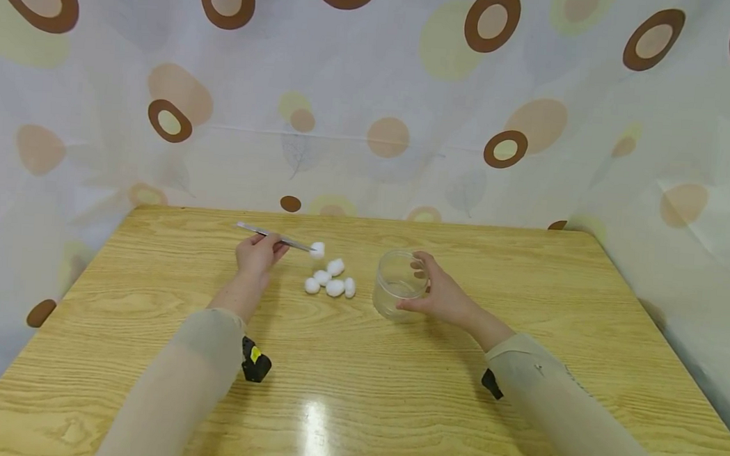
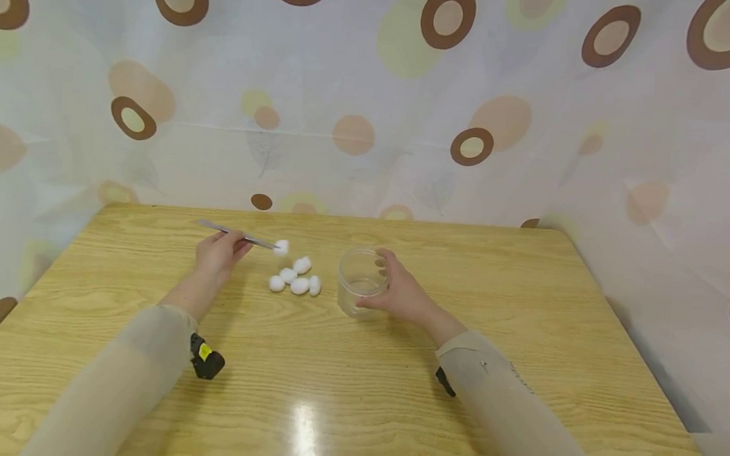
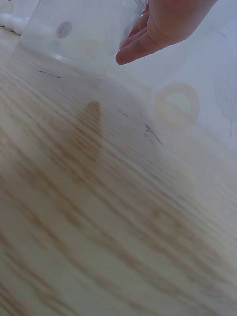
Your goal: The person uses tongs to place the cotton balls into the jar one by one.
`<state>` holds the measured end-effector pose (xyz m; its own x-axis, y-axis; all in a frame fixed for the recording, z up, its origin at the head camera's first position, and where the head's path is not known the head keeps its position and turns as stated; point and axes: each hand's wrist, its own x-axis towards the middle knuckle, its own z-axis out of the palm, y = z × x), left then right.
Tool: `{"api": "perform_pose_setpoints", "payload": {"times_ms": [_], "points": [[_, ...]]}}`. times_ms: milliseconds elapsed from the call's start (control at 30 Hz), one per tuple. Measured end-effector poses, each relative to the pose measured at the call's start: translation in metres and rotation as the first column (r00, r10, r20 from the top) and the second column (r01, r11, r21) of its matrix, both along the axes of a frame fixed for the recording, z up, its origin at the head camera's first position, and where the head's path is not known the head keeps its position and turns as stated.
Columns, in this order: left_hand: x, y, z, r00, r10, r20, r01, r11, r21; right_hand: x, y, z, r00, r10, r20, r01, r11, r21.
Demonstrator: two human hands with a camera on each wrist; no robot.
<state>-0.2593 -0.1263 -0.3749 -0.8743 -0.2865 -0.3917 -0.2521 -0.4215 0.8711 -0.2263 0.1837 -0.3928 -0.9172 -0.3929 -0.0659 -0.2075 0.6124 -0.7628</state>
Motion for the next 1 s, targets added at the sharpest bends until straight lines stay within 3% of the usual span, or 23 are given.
{"api": "perform_pose_setpoints", "payload": {"times_ms": [467,767,833,1000], "points": [[0.004,0.025,0.014,0.998,-0.053,-0.028,0.056,0.994,0.092,0.001,0.001,0.001,1.0,0.009,0.007,-0.009,1.0,-0.001],[0.008,0.041,0.022,0.994,-0.091,-0.061,0.097,0.99,0.1,0.0,0.001,0.002,1.0,0.001,0.0,-0.001,1.0,0.028],[0.009,0.044,0.023,0.993,-0.096,-0.063,0.103,0.989,0.103,0.001,0.0,0.003,1.0,-0.005,-0.017,0.006,0.998,0.056],[0.01,0.051,0.025,0.992,-0.102,-0.069,0.11,0.987,0.117,0.001,0.001,0.005,0.987,0.012,-0.16,0.022,0.978,0.21]]}}
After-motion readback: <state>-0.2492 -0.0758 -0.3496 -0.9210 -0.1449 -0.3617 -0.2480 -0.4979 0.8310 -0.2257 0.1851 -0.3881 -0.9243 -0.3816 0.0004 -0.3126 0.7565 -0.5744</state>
